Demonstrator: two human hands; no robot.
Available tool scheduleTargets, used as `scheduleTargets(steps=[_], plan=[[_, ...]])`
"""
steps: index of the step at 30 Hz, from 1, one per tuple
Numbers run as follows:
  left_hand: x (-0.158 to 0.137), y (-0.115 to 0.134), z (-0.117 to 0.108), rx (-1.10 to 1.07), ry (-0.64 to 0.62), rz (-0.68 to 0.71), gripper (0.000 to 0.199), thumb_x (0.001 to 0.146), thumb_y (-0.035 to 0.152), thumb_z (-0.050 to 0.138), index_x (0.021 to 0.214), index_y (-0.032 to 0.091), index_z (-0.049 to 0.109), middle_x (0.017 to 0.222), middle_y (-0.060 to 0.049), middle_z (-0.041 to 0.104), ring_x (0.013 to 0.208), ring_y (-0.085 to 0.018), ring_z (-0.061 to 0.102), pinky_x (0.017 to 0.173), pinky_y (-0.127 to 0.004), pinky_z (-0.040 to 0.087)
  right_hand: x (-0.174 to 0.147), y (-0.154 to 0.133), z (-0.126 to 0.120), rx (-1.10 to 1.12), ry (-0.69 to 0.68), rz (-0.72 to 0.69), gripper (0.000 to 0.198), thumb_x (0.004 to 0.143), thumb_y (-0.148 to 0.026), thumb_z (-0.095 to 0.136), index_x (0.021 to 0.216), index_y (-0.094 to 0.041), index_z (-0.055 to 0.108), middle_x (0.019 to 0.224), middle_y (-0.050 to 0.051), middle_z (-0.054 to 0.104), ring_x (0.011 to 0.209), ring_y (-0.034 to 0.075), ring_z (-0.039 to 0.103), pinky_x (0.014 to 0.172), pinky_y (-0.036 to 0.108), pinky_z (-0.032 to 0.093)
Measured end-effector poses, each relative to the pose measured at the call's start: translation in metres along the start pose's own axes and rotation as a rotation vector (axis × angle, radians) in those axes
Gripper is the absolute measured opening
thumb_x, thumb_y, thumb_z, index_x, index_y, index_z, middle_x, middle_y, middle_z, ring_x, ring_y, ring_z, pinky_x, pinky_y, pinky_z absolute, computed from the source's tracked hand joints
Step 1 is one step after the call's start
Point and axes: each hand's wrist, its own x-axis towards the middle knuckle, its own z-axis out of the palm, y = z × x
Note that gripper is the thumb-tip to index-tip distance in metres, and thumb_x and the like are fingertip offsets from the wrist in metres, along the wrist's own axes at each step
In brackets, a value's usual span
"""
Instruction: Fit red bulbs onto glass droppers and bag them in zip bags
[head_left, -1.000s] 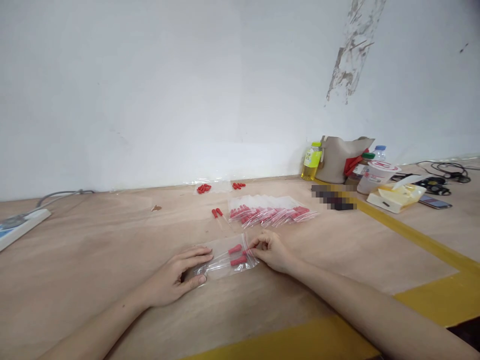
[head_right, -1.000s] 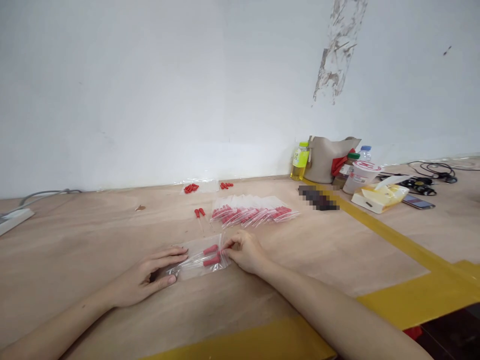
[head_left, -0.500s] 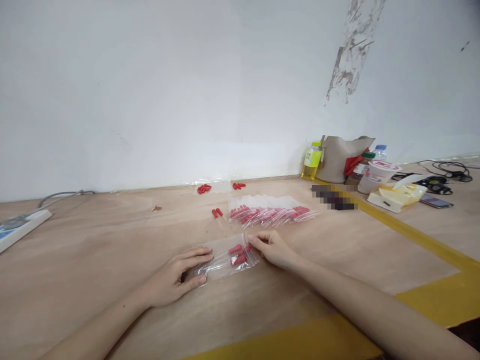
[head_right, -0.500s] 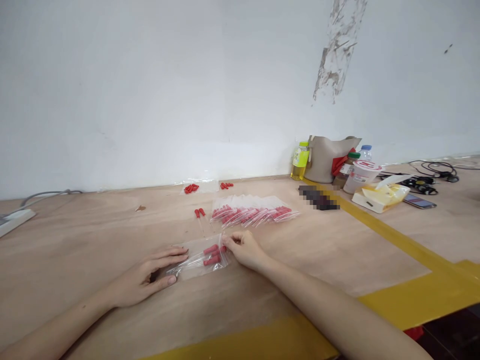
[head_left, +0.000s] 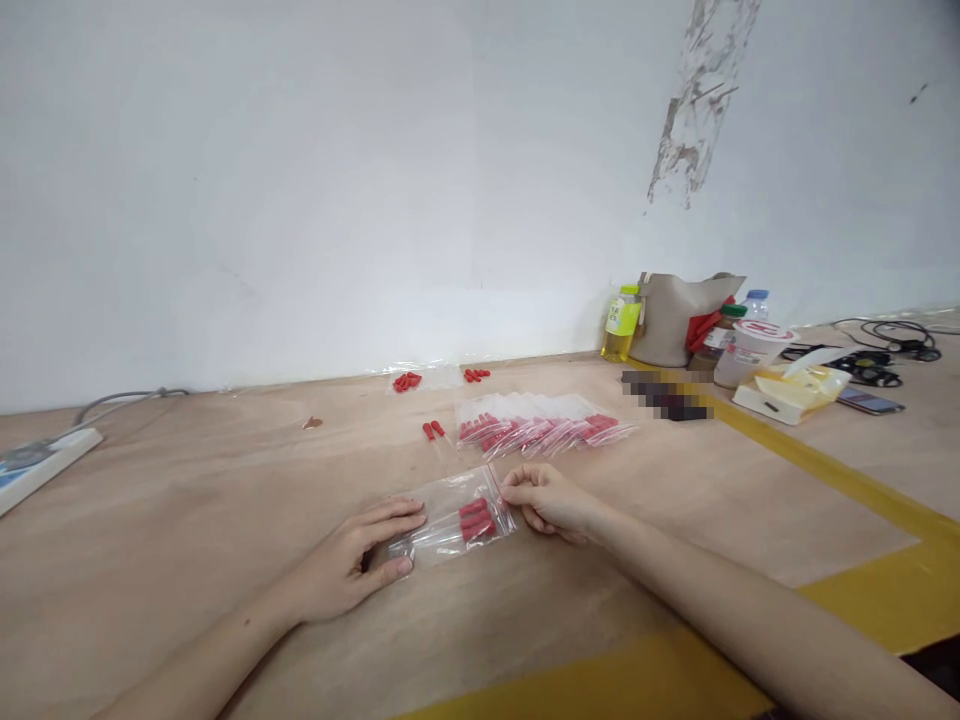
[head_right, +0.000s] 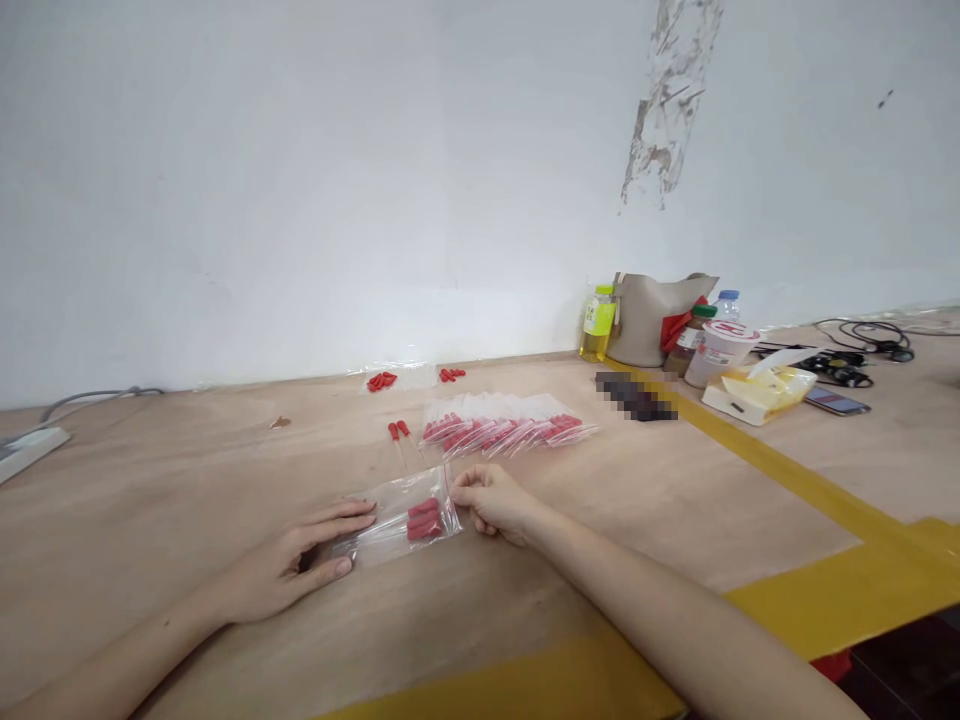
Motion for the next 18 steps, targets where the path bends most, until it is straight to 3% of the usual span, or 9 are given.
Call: scheduleTargets(steps=[4, 6, 8, 13, 18], plan=[[0.0, -0.001, 0.0, 0.007, -0.003, 0.004, 0.041, 0.084, 0.037, 0.047, 0.125, 0.029, 0.045, 0.133, -0.002, 0.042, 0.123, -0.022, 0.036, 0.102, -0.039, 0.032, 0.013, -0.007, -0.01, -0.323, 0.28, -0.36, 0.007, 0.064, -0.018, 0.057, 0.07, -0.016, 0.054, 0.065, -0.001, 0.059, 0.055, 0.009, 0.052, 0.053, 0.02, 0.039], [0.0, -0.001, 0.0, 0.013, -0.008, 0.003, 0.042, 0.084, 0.037, 0.047, 0.125, 0.028, 0.044, 0.133, -0.003, 0.042, 0.123, -0.022, 0.035, 0.101, -0.04, 0.032, 0.023, -0.018, -0.013, -0.532, 0.332, -0.509, 0.004, 0.065, -0.015, 0.055, 0.067, -0.016, 0.058, 0.07, 0.002, 0.062, 0.066, 0.012, 0.055, 0.062, 0.023, 0.041], [0.0, -0.001, 0.0, 0.015, -0.01, 0.004, 0.042, 0.084, 0.037, 0.047, 0.125, 0.028, 0.044, 0.133, -0.003, 0.042, 0.123, -0.023, 0.035, 0.101, -0.041, 0.032, 0.038, -0.03, -0.011, -0.688, 0.325, -0.569, 0.009, 0.068, -0.013, 0.053, 0.069, -0.017, 0.061, 0.074, 0.002, 0.064, 0.072, 0.014, 0.057, 0.067, 0.024, 0.041], [0.0, -0.001, 0.001, -0.008, -0.003, 0.015, 0.042, 0.084, 0.036, 0.048, 0.125, 0.028, 0.044, 0.132, -0.003, 0.042, 0.122, -0.023, 0.036, 0.101, -0.041, 0.032, 0.086, -0.058, 0.017, -0.87, 0.26, -0.411, 0.018, 0.067, -0.011, 0.056, 0.084, -0.013, 0.062, 0.087, 0.008, 0.065, 0.083, 0.019, 0.058, 0.072, 0.026, 0.041], [0.0, -0.003, 0.002, -0.004, 0.019, 0.033, 0.042, 0.083, 0.036, 0.049, 0.124, 0.028, 0.046, 0.131, -0.004, 0.043, 0.121, -0.024, 0.037, 0.1, -0.042, 0.033, 0.118, -0.061, 0.05, -0.894, 0.29, -0.25, 0.028, 0.068, -0.017, 0.059, 0.095, -0.008, 0.058, 0.095, 0.02, 0.062, 0.086, 0.028, 0.059, 0.067, 0.033, 0.042]])
